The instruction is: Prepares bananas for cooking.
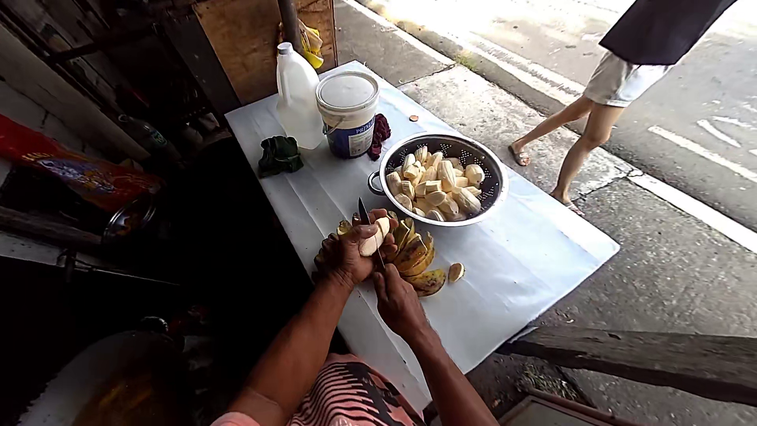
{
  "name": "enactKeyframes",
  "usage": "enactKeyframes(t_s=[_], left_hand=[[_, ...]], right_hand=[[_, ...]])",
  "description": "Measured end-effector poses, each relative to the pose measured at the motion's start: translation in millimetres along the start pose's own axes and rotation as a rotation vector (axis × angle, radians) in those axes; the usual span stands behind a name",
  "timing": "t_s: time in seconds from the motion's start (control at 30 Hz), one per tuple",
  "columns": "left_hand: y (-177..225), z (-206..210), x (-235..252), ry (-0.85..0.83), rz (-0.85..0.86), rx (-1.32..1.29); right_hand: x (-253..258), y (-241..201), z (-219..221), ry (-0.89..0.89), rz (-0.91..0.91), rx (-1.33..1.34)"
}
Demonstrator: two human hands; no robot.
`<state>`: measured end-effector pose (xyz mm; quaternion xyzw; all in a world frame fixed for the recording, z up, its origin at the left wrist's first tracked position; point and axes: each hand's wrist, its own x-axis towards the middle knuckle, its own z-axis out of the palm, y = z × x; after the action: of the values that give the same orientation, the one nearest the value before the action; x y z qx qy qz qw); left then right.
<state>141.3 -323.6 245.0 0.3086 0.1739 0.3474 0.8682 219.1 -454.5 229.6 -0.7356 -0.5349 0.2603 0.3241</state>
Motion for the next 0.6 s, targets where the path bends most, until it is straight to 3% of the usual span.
enactKeyframes(t_s=[0.1, 0.2, 0.27, 0.33, 0.4, 0.47, 0.53, 0.6], left_hand=[[-9, 16, 18, 0.113, -0.083, -0.03], [-1, 61, 67, 0.303, -0.157, 0.065], [18, 79, 101, 0.259, -0.059, 0.388], [50, 80, 111, 0.196, 0.104, 0.775], [76, 65, 90, 0.261, 0.277, 0.923], [82, 31, 40, 0.432, 0.385, 0.957], [64, -9, -20, 0.639, 0.305, 0.955], [42, -34, -57, 0.763, 0.09, 0.886]], right_hand=[[6, 16, -15, -0.012, 0.053, 0.291], [6, 9, -44, 0.286, 0.066, 0.786], [6, 5, -70, 0.436, 0.096, 0.966], [2, 11, -87, 0.465, 0.132, 1.03], [-3, 21, -94, 0.378, 0.13, 1.063], [-6, 29, -84, 0.245, 0.112, 1.103], [-6, 34, -65, 0.09, 0.068, 1.12], [-2, 32, -46, -0.076, 0.047, 1.072]])
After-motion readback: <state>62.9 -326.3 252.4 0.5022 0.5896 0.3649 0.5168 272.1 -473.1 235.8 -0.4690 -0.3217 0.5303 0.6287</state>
